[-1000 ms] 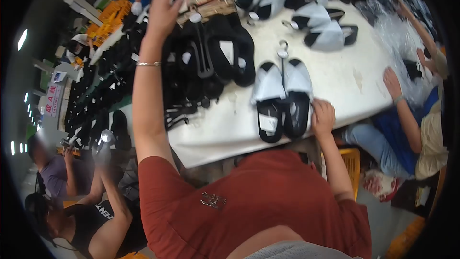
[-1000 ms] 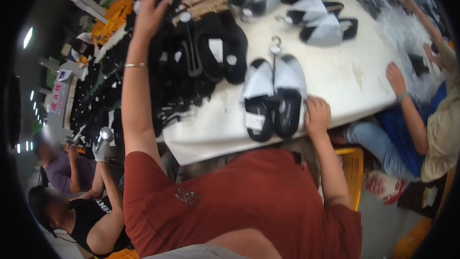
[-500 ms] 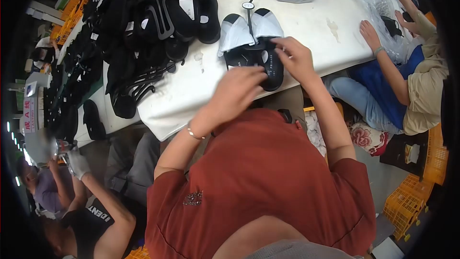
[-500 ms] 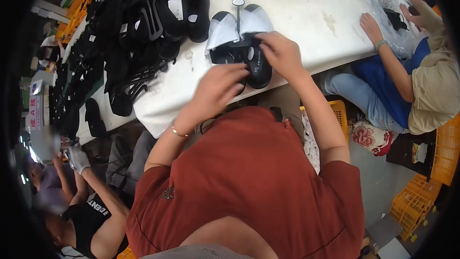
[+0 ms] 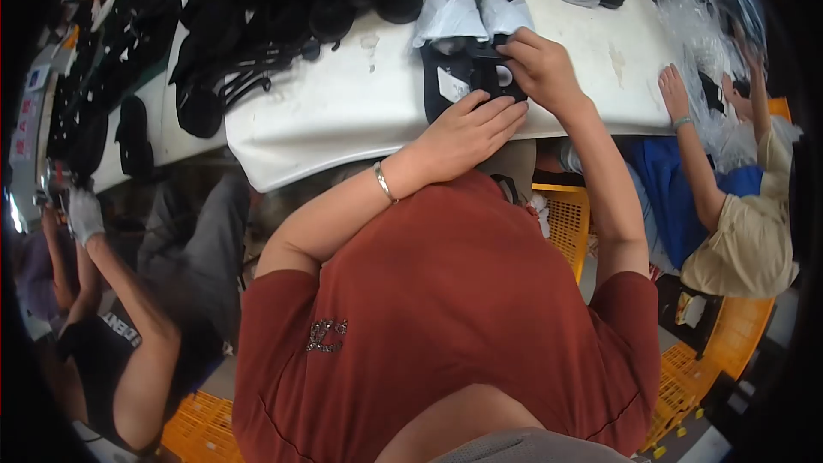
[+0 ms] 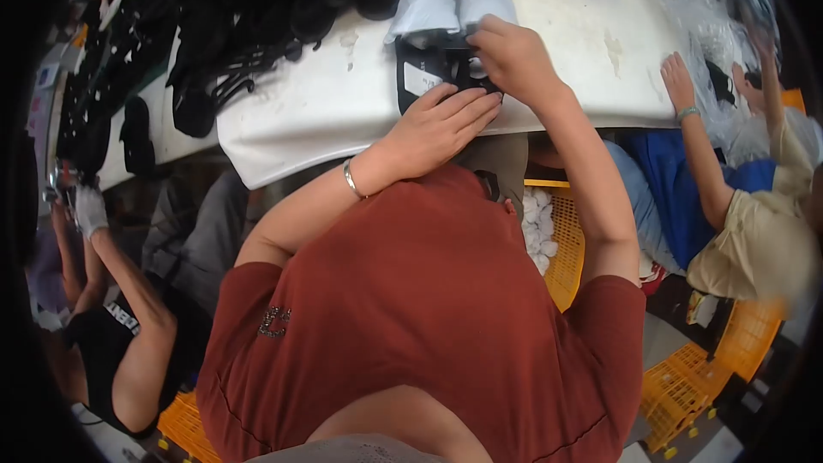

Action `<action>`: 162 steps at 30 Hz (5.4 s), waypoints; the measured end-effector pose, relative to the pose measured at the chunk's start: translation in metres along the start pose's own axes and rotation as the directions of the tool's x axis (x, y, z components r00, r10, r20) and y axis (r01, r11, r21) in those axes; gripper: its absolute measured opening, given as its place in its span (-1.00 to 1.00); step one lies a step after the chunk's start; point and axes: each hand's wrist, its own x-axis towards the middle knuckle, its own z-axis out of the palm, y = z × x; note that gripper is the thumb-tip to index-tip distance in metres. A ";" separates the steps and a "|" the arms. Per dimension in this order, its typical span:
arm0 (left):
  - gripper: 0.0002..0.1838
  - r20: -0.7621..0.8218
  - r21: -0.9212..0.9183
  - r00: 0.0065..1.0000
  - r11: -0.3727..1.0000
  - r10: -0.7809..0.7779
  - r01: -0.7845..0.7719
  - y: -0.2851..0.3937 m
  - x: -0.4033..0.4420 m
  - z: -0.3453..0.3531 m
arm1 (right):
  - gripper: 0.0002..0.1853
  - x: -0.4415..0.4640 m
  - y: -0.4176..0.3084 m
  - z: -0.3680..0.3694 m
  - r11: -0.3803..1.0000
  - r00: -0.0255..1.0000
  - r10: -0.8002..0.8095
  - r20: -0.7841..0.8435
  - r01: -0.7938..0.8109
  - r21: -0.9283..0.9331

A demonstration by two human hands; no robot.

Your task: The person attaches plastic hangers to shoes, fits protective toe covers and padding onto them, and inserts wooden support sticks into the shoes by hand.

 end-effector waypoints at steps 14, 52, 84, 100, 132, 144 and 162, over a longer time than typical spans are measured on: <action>-0.66 -0.068 -0.106 0.991 0.989 -0.113 0.105 0.002 0.002 0.017 | -0.69 -0.030 -0.054 -0.042 0.994 0.996 -0.086 0.004 0.086 -0.068; -0.73 0.199 -0.596 0.396 0.210 -0.896 0.775 -0.102 -0.088 -0.088 | -0.66 0.009 0.004 0.007 0.833 0.879 0.384 0.283 -0.197 -0.517; -0.51 0.818 -0.166 0.573 0.930 -0.055 0.327 -0.166 0.080 -0.027 | -0.61 0.022 0.010 -0.078 0.786 0.714 0.612 0.340 -0.499 -0.365; -0.74 0.236 -0.814 0.765 0.308 -0.600 0.492 -0.179 0.037 -0.111 | 0.06 -0.168 -0.032 -0.079 -0.070 0.574 0.811 0.115 -0.100 0.993; -0.58 0.268 -0.516 0.879 0.712 -0.395 0.477 -0.022 0.035 -0.065 | -0.43 -0.456 -0.047 -0.005 0.257 0.097 0.903 0.418 -0.902 -0.346; -0.56 0.121 -0.321 0.972 0.919 -0.199 0.228 -0.010 0.051 -0.021 | -0.48 -0.110 -0.024 -0.075 0.843 0.800 0.538 -0.268 -0.519 0.143; -0.80 -0.152 -0.469 0.979 0.882 -0.132 0.046 0.000 0.038 0.021 | -0.71 -0.101 0.177 -0.038 0.031 0.332 0.929 0.162 -0.507 0.861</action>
